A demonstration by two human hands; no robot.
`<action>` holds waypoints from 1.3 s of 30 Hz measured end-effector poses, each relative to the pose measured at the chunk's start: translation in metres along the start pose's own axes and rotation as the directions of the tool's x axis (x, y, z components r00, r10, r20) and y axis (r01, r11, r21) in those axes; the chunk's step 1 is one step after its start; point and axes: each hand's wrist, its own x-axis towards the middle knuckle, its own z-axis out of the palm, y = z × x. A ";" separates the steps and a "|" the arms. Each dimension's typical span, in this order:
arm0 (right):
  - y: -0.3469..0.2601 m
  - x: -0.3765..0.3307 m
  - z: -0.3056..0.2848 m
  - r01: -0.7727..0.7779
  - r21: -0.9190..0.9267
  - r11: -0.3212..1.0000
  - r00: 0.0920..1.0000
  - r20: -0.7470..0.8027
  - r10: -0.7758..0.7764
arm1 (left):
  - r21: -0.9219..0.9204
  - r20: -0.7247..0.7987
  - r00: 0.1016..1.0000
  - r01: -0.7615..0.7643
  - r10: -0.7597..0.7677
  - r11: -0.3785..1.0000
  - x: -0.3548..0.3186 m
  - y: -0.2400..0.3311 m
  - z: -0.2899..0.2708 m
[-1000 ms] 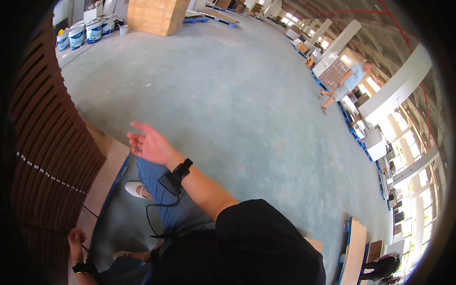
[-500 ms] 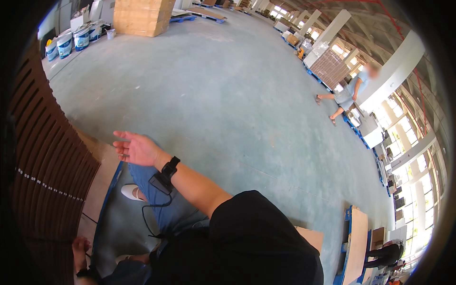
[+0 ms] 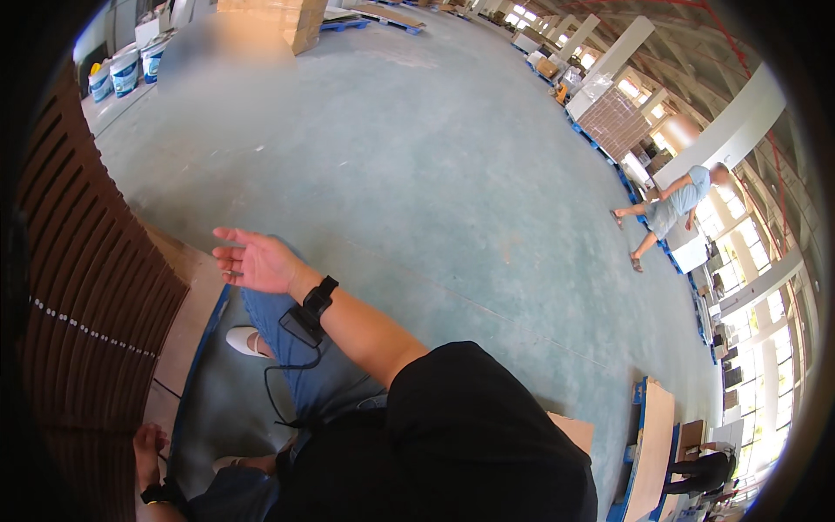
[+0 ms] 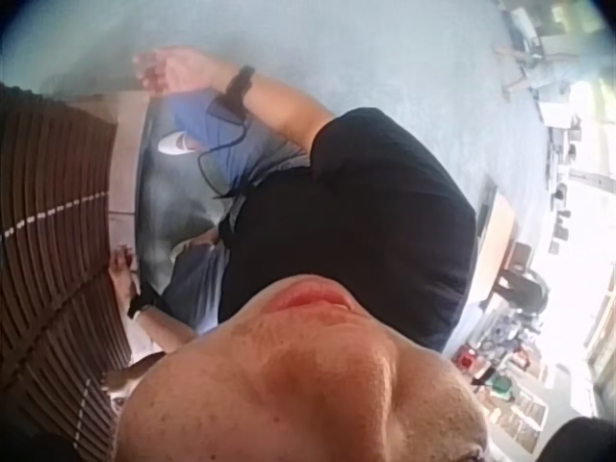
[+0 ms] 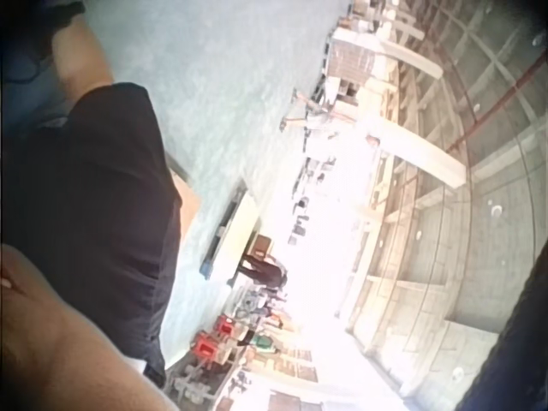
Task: Applying small white circular labels to the edges of a stack of wooden slats in a factory or warehouse setting.
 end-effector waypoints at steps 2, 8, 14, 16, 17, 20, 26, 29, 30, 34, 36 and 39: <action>-0.001 -0.002 0.000 0.002 0.001 1.000 1.000 -0.005 -0.002 | 0.028 0.028 0.999 0.021 -0.022 0.999 0.001 0.002 0.000; -0.013 -0.005 -0.004 0.020 -0.008 1.000 1.000 -0.013 -0.020 | 0.013 0.024 1.000 0.018 -0.018 1.000 0.010 0.017 0.012; 0.013 0.023 -0.010 -0.054 0.089 0.995 0.985 0.169 0.039 | 0.086 -0.009 0.997 -0.070 0.071 0.994 -0.019 0.027 -0.002; 0.006 0.015 -0.012 -0.023 0.027 0.999 0.999 0.026 0.022 | 0.209 0.013 1.000 0.023 -0.026 0.978 -0.014 0.050 0.013; 0.004 0.011 -0.008 -0.066 0.176 0.982 0.991 0.130 0.043 | 0.197 0.087 0.996 -0.003 -0.014 0.980 -0.008 0.052 0.012; -0.008 -0.004 -0.009 -0.043 -0.066 0.997 0.991 -0.126 0.035 | 0.160 0.159 0.969 -0.217 0.191 0.963 0.011 0.026 0.018; 0.002 0.008 0.001 0.031 -0.135 0.990 0.988 -0.143 -0.051 | 0.128 0.020 0.979 -0.205 0.204 0.970 0.023 0.045 0.019; 0.022 0.021 -0.003 0.003 -0.084 0.996 0.998 -0.058 -0.008 | 0.105 -0.046 0.984 -0.165 0.171 0.981 0.008 0.039 0.010; 0.029 0.025 0.004 -0.011 -0.041 0.999 0.996 -0.085 0.008 | 0.098 -0.042 0.984 -0.166 0.171 0.981 0.013 0.037 0.011; 0.071 0.056 0.040 -0.140 -0.046 0.989 0.990 -0.002 0.140 | 0.065 -0.037 0.992 -0.114 0.117 0.991 0.010 0.027 0.003; 0.087 0.067 0.057 -0.180 -0.170 0.969 0.983 0.011 0.185 | 0.141 -0.030 0.996 -0.084 0.089 0.986 0.008 0.031 0.001; 0.108 0.085 0.077 -0.260 -0.450 0.854 0.953 0.021 0.301 | 0.185 -0.013 0.998 -0.058 0.061 0.981 0.008 0.028 0.000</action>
